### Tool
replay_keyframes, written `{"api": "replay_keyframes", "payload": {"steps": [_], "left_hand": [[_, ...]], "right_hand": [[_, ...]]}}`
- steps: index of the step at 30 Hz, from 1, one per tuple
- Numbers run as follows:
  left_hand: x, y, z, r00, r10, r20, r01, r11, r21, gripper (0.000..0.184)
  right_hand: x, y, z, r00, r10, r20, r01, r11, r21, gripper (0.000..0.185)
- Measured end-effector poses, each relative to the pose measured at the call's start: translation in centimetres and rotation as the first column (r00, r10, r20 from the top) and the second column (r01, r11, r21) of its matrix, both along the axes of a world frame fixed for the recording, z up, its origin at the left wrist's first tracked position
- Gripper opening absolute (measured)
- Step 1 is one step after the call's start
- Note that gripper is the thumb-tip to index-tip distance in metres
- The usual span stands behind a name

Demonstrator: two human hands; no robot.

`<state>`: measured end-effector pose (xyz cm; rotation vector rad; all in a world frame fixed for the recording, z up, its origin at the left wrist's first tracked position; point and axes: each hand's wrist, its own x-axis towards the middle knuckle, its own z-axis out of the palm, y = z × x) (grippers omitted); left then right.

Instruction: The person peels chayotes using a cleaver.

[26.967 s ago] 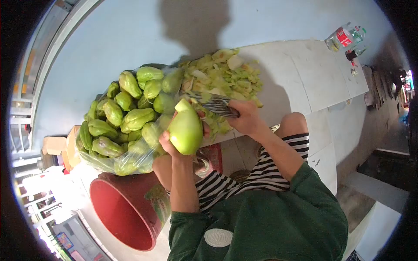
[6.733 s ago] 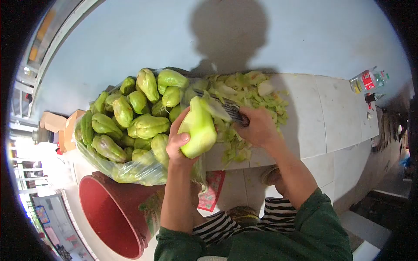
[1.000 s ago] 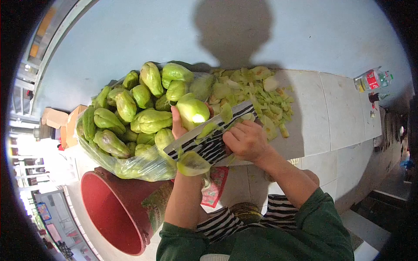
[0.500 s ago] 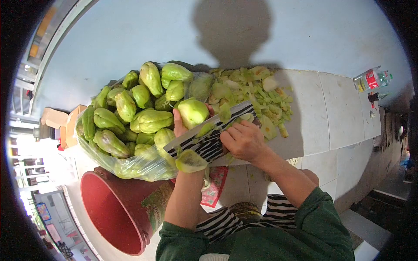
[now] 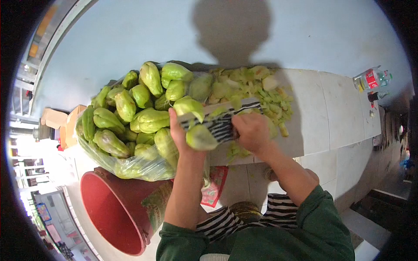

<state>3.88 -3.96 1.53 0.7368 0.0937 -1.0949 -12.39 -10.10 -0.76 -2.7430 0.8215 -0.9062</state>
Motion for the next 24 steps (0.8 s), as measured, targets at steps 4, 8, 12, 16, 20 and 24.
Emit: {"api": "replay_keyframes", "payload": {"steps": [4,8,12,16,20,24], "left_hand": [[0.8,0.1,-0.1,1.000,-0.011,0.017,0.013,0.996,-0.088,0.049],[0.9,0.3,-1.1,0.986,-0.164,0.043,0.169,0.944,-0.282,0.050],[0.6,-0.1,-0.3,0.992,-0.023,0.128,0.040,0.990,-0.136,0.049],[0.7,0.1,-0.1,0.985,-0.079,0.154,0.107,0.977,-0.182,0.045],[0.2,-0.2,0.9,0.993,0.094,0.066,-0.091,0.995,-0.048,0.041],[0.6,-0.1,0.8,0.995,0.025,0.099,-0.012,0.992,-0.128,0.045]], "right_hand": [[-0.6,-0.3,0.2,0.996,0.034,-0.079,-0.028,0.996,0.080,0.014],[0.1,0.5,1.2,0.991,0.117,0.067,-0.125,0.982,0.141,0.018],[-0.3,-0.1,0.9,0.999,0.047,0.000,-0.046,0.974,0.220,0.019],[-0.6,-0.2,0.3,0.999,0.032,-0.027,-0.024,0.966,0.257,0.022],[-0.6,-1.1,-1.3,0.994,-0.100,-0.037,0.106,0.916,0.386,0.025],[-0.8,-0.8,1.2,0.999,0.000,0.047,-0.019,0.920,0.393,0.027]]}}
